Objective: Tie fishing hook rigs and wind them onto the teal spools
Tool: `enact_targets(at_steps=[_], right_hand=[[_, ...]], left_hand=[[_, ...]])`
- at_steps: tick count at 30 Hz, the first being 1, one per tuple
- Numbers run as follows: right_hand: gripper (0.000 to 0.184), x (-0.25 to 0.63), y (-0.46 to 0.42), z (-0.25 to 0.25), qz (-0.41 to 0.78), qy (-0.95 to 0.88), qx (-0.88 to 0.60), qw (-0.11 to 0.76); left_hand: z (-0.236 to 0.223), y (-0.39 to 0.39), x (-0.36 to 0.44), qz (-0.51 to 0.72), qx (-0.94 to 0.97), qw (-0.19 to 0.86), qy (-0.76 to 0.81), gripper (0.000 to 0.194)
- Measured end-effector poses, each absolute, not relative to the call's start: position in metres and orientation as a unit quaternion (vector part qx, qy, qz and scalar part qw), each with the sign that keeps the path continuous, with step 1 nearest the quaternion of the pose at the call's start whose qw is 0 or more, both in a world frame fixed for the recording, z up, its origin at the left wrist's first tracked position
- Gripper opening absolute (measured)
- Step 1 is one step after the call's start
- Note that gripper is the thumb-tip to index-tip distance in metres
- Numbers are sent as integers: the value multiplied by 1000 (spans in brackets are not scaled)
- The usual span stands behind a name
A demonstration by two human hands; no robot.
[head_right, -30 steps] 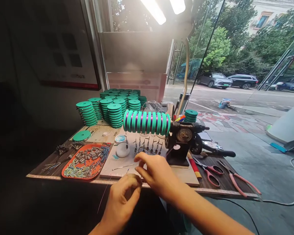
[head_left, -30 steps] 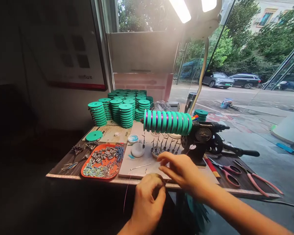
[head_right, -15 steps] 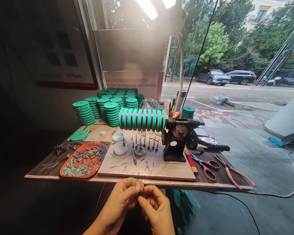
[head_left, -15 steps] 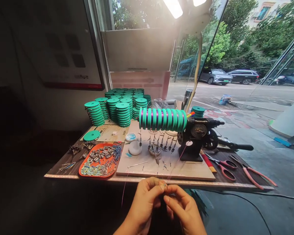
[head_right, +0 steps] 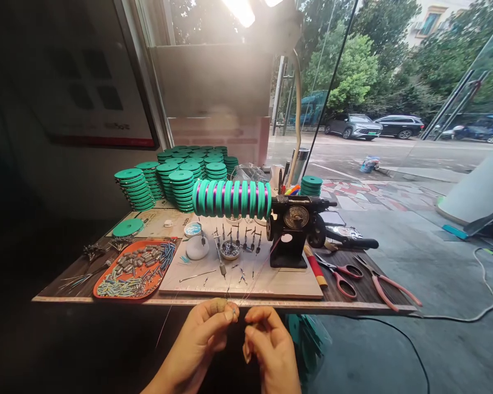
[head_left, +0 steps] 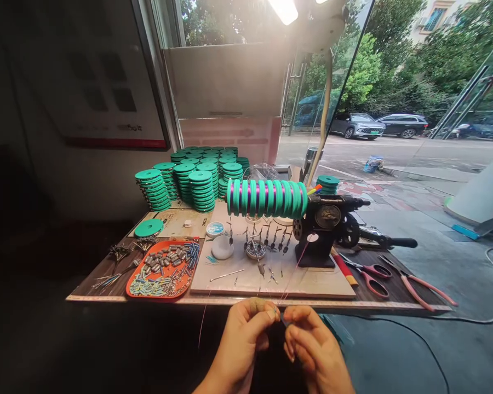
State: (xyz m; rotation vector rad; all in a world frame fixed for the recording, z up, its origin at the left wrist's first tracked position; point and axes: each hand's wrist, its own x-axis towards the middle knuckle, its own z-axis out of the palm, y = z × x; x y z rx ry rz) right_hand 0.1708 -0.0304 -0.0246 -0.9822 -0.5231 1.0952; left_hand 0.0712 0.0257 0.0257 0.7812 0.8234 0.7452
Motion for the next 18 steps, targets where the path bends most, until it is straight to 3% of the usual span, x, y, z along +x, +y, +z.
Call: enact_targets(at_steps=[4,7,10,14,18], right_hand=[[25,159,-32,-23,323,-291,-496,752],[29,149,-27,-21,358,-324,-457,747],[30,142,-24,-23,343,-357,-485,721],[29,148,-29,-33,165,-441,-612,636],[13,168,-37,-37,130,-514,-607,592]], left_hand=[[27,23,72,330,345,796,373,13],[32,21,72,330,318,814,356,11],[36,21,72,324,295,829,347,11],[33,22,72,314,299,831,349,14],[34,22,73,330,291,812,382,11]])
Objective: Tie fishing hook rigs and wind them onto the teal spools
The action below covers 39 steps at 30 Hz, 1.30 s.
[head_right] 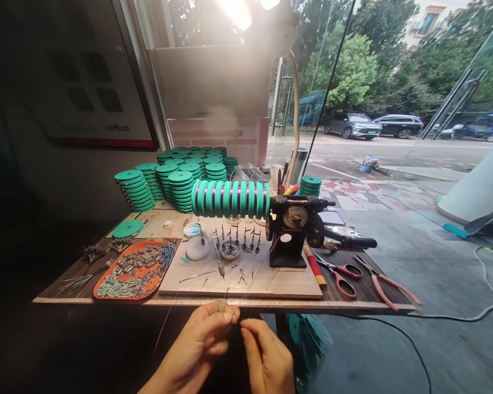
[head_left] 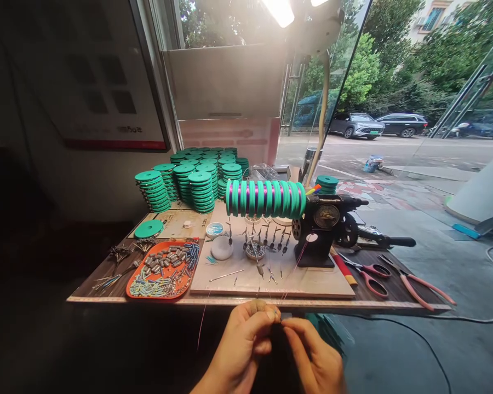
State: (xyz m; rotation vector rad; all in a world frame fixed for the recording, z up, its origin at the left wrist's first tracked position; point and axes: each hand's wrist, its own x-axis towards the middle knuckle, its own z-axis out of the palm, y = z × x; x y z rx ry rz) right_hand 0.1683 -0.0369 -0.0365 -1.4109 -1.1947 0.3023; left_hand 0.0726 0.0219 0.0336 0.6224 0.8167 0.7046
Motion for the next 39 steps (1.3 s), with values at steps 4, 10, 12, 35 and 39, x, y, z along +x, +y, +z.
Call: enact_targets(at_steps=[4,10,12,35,39], right_hand=[[17,182,-39,-31,173,-568,-567,571],[15,187,-36,-31,122,-588,-574,557],[18,192,-32,-32,46,-634,-560,531],[14,204,51,65,100,-895,-361,243],[20,207,47,56,79,-882,-392,250]], left_hand=[[38,22,74,328,298,810,386,9],[37,21,76,323,308,807,387,8],[36,22,76,305,297,818,387,10],[35,46,48,362,611,618,336,16],[34,48,50,355,603,618,358,19]])
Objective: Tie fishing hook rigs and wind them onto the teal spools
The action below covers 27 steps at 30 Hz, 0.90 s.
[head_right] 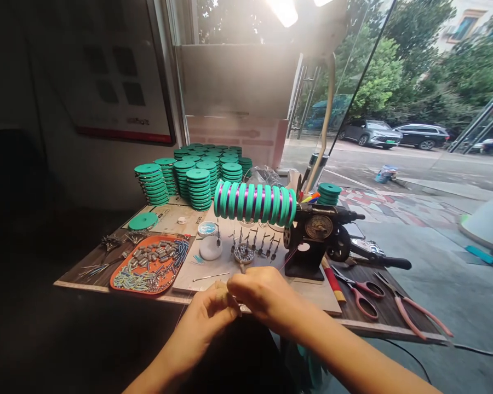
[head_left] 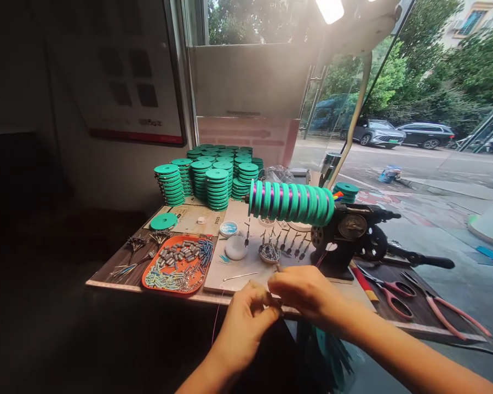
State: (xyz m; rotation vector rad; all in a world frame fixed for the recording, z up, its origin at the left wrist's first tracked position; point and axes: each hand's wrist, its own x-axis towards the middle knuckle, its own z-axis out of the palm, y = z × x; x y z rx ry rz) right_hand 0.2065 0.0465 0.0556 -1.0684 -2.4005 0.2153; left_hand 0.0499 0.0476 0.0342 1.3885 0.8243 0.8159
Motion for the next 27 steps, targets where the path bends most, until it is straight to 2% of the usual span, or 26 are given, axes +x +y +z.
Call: enact_targets(at_steps=[3,5,8,11,12,14,17,19,21,23,25,27], right_hand=[[25,207,43,51,55,-877,-396,267],[26,206,42,53,72,-861,-422,275],[22,203,41,61,132,-814,-487,288],[18,200,45,71,182,-771,-540,285],[17,199,48,74,195,-762,-550,279],[17,197,54,77,214,-756,-558,266],[17,196,58,78,227,-758,-555,257],[15,198,50,76,223,-759,-548,270],[13,203,34,70,186,-759,-525,337],[11,208,10,59,133,-732,-502,440],[9,211,-13,43,123,-661,-530,517],[10,207,-31,25,173,-566,-584,555]], left_hand=[[37,44,55,349,623,588,380,18],[38,39,58,368,658,521,400,17],[33,33,61,432,748,318,391,13],[25,32,61,485,817,91,297,18],[23,33,61,491,828,44,268,20],[22,36,60,488,842,13,230,22],[25,39,59,469,845,111,232,18],[27,38,59,443,801,274,297,16],[28,36,61,395,688,481,374,15],[28,35,62,342,533,657,409,12],[27,34,64,306,403,761,407,8],[27,33,65,286,326,809,396,8]])
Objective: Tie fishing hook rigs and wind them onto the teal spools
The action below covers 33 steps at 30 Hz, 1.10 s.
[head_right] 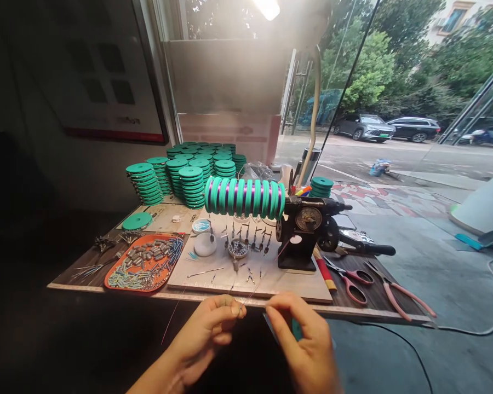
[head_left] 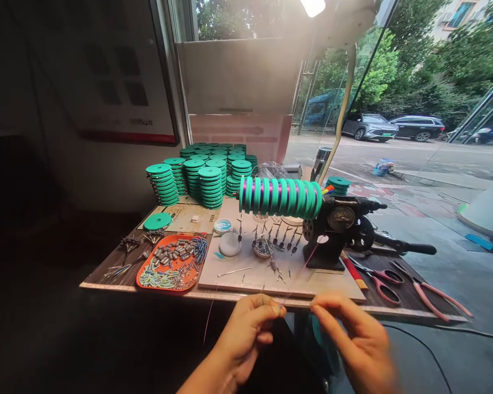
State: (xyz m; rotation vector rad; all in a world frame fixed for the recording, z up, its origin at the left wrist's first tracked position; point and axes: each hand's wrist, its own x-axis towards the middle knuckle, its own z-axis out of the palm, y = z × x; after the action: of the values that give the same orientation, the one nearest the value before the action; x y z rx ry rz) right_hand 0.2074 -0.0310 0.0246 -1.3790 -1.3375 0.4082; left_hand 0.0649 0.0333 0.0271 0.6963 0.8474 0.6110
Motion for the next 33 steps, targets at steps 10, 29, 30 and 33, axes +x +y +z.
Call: enact_targets(at_steps=[10,29,30,33], right_hand=[[21,150,-22,-23,407,-306,-545,666],[19,188,-31,36,102,-801,-496,318],[18,188,-24,51,131,-810,-482,307],[18,185,11,89,240,-764,-533,274]], left_hand=[[31,22,71,347,319,807,356,11],[23,25,54,404,816,237,338,17],[19,24,53,427,827,175,321,17],[9,26,51,499,816,15,290,21]])
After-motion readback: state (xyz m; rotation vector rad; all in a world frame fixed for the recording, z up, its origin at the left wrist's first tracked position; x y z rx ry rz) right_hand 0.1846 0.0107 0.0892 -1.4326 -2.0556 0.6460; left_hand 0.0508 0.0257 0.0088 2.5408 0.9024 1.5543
